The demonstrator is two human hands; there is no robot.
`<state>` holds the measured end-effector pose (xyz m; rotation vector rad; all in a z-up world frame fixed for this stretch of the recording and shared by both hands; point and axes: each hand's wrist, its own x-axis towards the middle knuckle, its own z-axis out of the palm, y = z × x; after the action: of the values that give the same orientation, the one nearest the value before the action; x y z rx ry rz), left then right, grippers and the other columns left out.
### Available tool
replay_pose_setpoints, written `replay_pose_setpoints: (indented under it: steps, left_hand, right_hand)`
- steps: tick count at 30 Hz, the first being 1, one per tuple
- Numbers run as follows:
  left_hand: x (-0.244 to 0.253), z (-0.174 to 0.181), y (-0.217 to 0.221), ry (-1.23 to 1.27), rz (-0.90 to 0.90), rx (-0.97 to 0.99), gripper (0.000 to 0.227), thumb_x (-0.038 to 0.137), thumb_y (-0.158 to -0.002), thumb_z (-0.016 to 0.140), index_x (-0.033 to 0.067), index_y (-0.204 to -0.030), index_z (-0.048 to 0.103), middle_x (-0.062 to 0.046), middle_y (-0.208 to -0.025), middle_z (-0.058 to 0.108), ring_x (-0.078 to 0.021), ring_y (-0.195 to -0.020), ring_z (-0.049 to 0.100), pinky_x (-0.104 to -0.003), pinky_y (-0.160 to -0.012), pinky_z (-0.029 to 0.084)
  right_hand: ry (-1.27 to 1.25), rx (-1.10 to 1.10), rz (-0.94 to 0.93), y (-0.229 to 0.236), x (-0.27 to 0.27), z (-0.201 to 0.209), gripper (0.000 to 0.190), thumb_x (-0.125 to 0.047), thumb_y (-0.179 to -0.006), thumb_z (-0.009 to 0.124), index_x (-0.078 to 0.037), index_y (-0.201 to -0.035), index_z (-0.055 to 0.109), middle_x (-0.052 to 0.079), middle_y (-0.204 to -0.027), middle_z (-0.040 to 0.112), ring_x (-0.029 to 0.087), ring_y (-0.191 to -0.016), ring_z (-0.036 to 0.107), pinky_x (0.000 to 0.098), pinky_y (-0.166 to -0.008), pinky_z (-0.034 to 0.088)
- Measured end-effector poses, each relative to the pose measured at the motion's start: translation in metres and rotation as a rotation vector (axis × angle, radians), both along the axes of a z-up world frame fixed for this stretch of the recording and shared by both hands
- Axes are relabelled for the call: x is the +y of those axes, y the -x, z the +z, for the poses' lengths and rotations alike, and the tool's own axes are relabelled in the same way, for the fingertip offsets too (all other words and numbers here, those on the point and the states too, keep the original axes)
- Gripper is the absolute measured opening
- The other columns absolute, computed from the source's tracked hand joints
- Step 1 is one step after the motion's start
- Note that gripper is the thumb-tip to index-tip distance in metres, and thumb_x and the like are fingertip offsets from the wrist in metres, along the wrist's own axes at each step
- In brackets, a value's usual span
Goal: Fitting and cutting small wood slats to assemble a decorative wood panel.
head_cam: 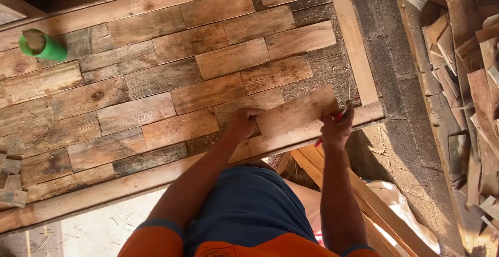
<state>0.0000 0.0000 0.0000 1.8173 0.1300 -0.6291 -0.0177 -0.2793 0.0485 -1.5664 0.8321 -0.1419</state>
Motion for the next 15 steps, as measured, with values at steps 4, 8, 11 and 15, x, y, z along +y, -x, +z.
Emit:
replay_pose_setpoints:
  steps: [4, 8, 11, 15]
  left_hand:
    - [-0.029, 0.022, -0.019, -0.121, -0.073, 0.068, 0.038, -0.003, -0.096, 0.055, 0.0098, -0.126, 0.074, -0.010, -0.120, 0.074, -0.0192, -0.058, 0.064, -0.037, -0.056, 0.054]
    - [-0.048, -0.002, -0.024, -0.154, -0.013, -0.030, 0.033, 0.004, -0.100, 0.058, 0.0080, -0.130, 0.071, -0.014, -0.122, 0.074, -0.0210, -0.085, 0.071, -0.037, -0.080, 0.059]
    - [-0.055, -0.010, -0.022, -0.363, -0.109, -0.226, 0.032, 0.004, -0.099, 0.062, 0.0066, -0.130, 0.068, -0.015, -0.130, 0.068, -0.0265, -0.113, 0.066, -0.040, -0.098, 0.056]
    - [-0.063, -0.037, -0.020, -0.752, -0.511, -0.651, 0.045, -0.002, -0.083, 0.066, 0.0034, -0.128, 0.067, -0.015, -0.152, 0.051, -0.0313, -0.141, 0.047, -0.039, -0.114, 0.048]
  right_hand:
    - [-0.014, 0.065, 0.051, -0.008, -0.062, -0.040, 0.050, 0.001, -0.089, 0.072, -0.011, -0.134, 0.052, 0.004, -0.084, 0.065, 0.008, -0.052, 0.052, 0.0226, -0.036, 0.039]
    - [-0.019, 0.050, 0.062, -0.029, -0.103, -0.058, 0.038, 0.002, -0.095, 0.070, -0.005, -0.129, 0.055, 0.006, -0.090, 0.067, 0.010, -0.064, 0.062, 0.0230, -0.047, 0.049]
    - [-0.001, 0.061, 0.024, -0.045, -0.125, -0.074, 0.039, 0.004, -0.094, 0.068, -0.006, -0.129, 0.053, 0.007, -0.091, 0.066, 0.012, -0.066, 0.063, 0.0243, -0.049, 0.049]
    - [-0.008, 0.026, 0.000, -0.069, -0.144, -0.110, 0.043, 0.007, -0.093, 0.066, -0.006, -0.130, 0.049, 0.008, -0.100, 0.066, 0.014, -0.071, 0.066, 0.0264, -0.052, 0.054]
